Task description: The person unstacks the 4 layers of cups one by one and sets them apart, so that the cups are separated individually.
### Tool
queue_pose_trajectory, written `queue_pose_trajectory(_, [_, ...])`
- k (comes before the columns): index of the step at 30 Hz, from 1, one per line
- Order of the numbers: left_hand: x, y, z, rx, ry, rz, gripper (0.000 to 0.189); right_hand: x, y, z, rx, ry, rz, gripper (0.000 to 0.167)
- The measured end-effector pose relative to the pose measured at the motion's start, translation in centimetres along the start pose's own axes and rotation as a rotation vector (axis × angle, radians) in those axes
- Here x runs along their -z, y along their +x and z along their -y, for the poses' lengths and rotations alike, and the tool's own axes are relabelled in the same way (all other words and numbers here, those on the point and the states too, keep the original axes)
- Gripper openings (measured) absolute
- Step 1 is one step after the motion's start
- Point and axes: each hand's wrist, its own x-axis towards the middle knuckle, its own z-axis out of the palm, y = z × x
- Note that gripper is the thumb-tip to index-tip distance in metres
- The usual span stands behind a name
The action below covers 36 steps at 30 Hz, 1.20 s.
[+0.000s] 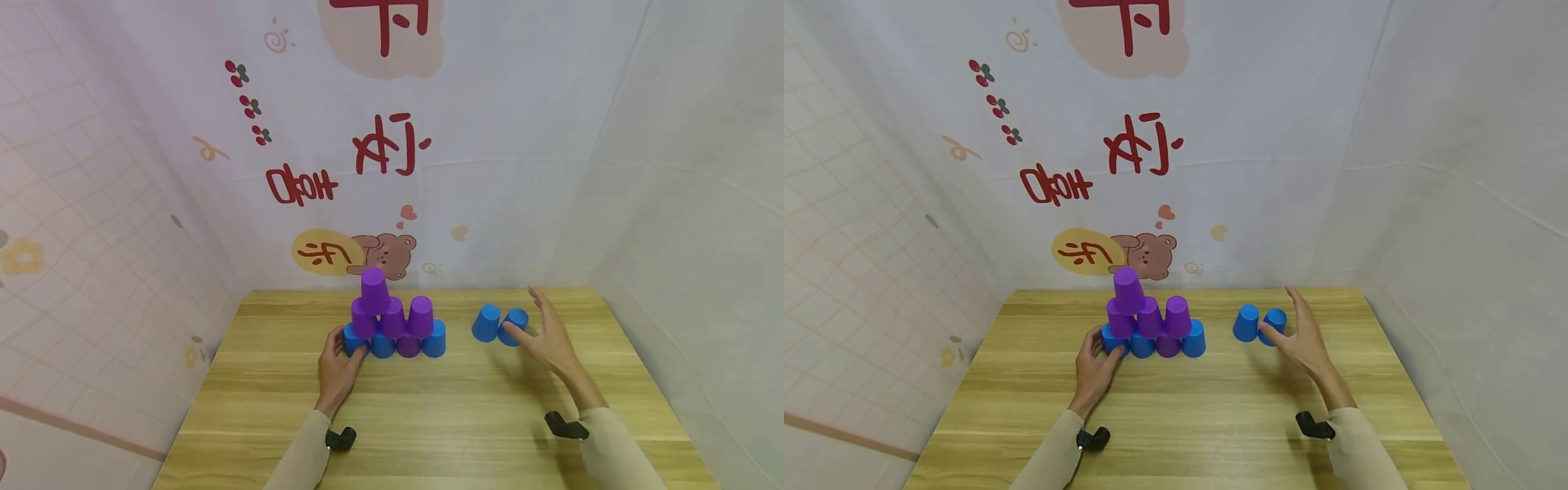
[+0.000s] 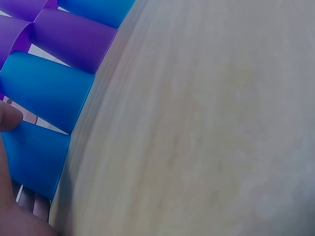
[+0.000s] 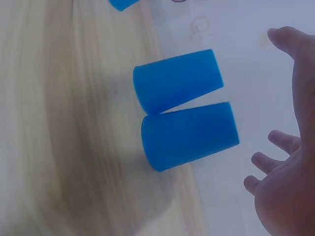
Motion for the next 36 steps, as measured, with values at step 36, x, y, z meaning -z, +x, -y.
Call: queue_pose_trajectory(36, [0.1, -0.1, 0.1, -0.007, 0.009, -0.002, 0.060, -3.4, 1.2, 9.5, 0.221, 0.111, -0.016, 0.096])
